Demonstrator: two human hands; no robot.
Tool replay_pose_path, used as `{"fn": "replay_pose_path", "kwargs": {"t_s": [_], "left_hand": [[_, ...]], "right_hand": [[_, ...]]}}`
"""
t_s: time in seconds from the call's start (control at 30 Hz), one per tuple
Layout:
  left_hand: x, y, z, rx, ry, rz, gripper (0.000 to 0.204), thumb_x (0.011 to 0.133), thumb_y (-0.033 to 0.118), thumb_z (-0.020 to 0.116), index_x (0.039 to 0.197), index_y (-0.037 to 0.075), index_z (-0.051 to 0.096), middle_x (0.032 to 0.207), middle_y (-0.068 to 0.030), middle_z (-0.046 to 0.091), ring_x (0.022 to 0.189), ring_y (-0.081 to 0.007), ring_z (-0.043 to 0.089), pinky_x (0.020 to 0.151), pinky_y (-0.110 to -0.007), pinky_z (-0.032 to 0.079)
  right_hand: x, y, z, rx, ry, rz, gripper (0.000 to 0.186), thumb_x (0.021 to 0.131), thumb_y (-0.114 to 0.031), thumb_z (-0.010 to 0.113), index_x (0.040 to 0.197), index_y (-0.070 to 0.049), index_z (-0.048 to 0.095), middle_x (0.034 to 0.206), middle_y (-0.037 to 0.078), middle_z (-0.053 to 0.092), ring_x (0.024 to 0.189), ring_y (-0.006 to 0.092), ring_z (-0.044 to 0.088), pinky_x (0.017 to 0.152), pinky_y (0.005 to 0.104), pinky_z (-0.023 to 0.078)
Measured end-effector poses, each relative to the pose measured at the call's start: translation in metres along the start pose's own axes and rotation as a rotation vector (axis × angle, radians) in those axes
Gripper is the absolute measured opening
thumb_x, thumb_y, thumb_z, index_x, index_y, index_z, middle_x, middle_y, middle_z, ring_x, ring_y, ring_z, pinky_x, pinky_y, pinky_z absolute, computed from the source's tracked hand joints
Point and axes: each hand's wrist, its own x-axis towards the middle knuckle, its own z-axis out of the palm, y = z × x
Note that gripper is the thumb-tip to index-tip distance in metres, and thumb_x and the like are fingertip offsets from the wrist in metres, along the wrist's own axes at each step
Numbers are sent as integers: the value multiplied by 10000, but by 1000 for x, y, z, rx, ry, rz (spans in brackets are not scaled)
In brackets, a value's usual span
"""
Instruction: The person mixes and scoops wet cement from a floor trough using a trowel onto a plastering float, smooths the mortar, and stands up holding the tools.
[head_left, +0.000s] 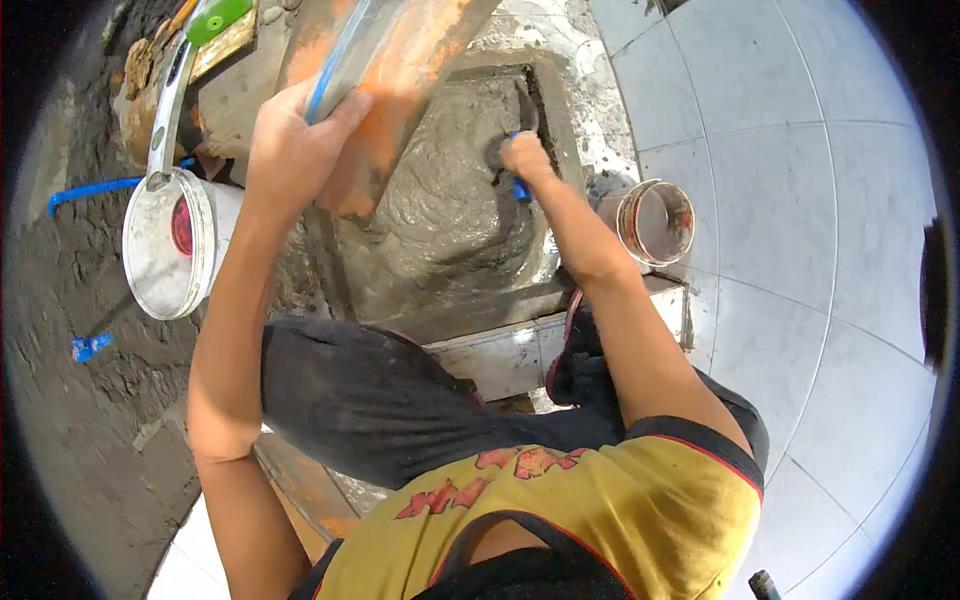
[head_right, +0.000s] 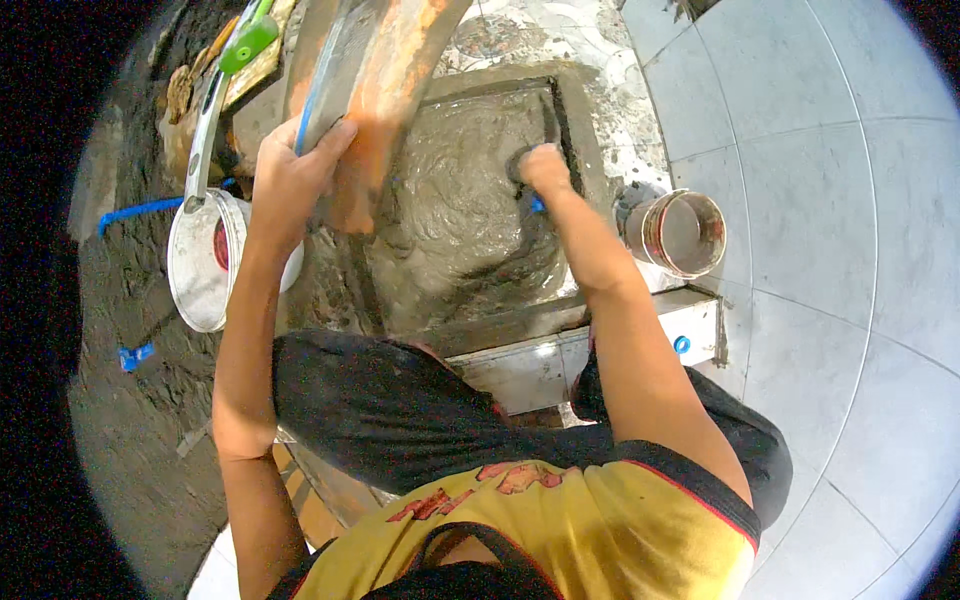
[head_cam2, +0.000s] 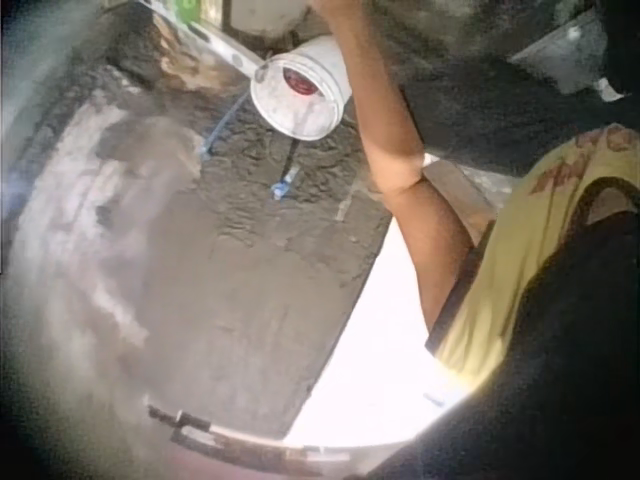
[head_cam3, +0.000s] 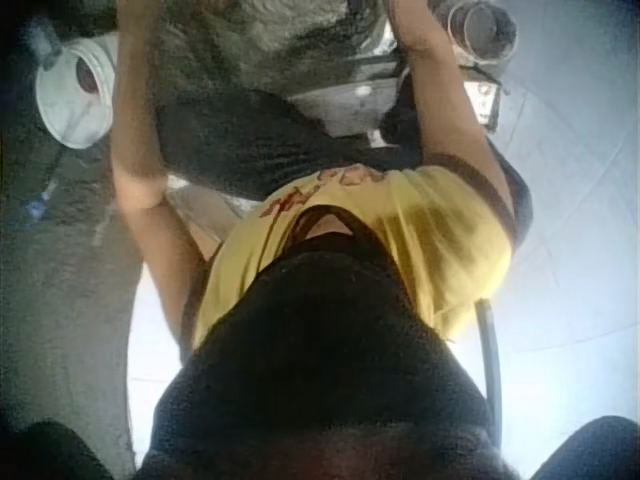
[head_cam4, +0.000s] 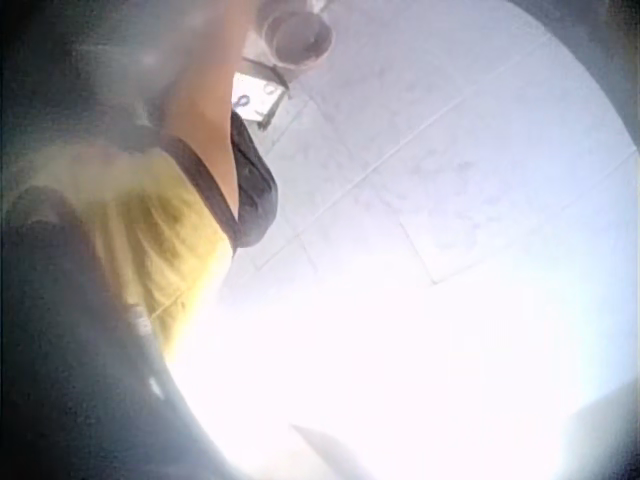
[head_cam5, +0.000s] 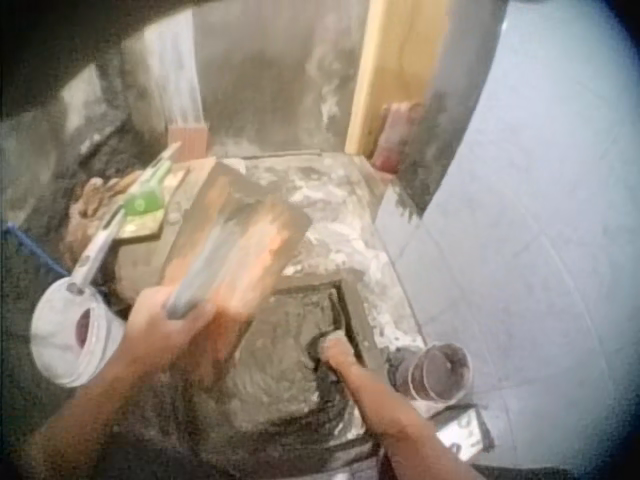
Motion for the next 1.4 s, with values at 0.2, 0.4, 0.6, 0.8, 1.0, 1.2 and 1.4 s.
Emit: {"fn": "replay_pose_path", "kwargs": {"t_s": [0.2,0.4,0.6,0.8,1.0,1.2,1.4], "left_hand": [[-5,-10,-10,-37,-32,-129,230,892,209,689,969,-7,711,721,39,601,645,-55,506,585,-265,431],[-9,5,-6,-186,-57,-80,195,908,270,692,901,76,672,663,67,521,549,-40,449,497,-229,364],[5,3,4,-165,-60,-216,243,884,228,705,975,2,708,684,47,590,574,-49,484,512,-246,397],[-9,-1,-15,-170,18,-143,232,881,255,717,895,25,689,654,57,537,546,-46,451,483,-246,372],[-5,-5,-11,-238,11,-219,223,888,269,707,829,62,651,636,57,518,524,-40,438,473,-235,352],[7,-5,2,-258,-25,-263,201,893,245,702,820,67,643,629,65,513,518,-33,435,464,-231,341],[-1,-6,-3,-272,-34,-265,190,892,250,708,902,65,670,657,75,518,530,-29,435,467,-226,335]], "right_hand": [[-58,-34,-28,-27,-478,-60,473,922,-375,526,1067,74,571,1032,291,655,964,426,666,850,490,535],[-122,-10,-57,191,-244,554,525,927,-414,517,1134,68,533,1091,304,643,1035,445,638,901,504,512],[-107,-72,-50,147,-491,329,496,932,-396,513,1132,56,548,1132,315,632,1083,453,621,925,513,500],[-84,-47,-43,217,-82,347,525,937,-392,520,1093,108,540,967,327,660,873,448,683,758,500,559],[-9,-10,-24,231,-57,436,549,933,-430,513,1075,97,569,1060,333,647,1037,450,643,889,505,526],[-18,-35,-36,163,-260,291,481,938,-392,507,1093,46,633,1158,245,652,1091,397,631,954,469,498],[-105,-59,-87,-30,-506,9,465,947,-394,505,1125,29,578,1050,276,672,1008,403,663,899,483,518]]}}
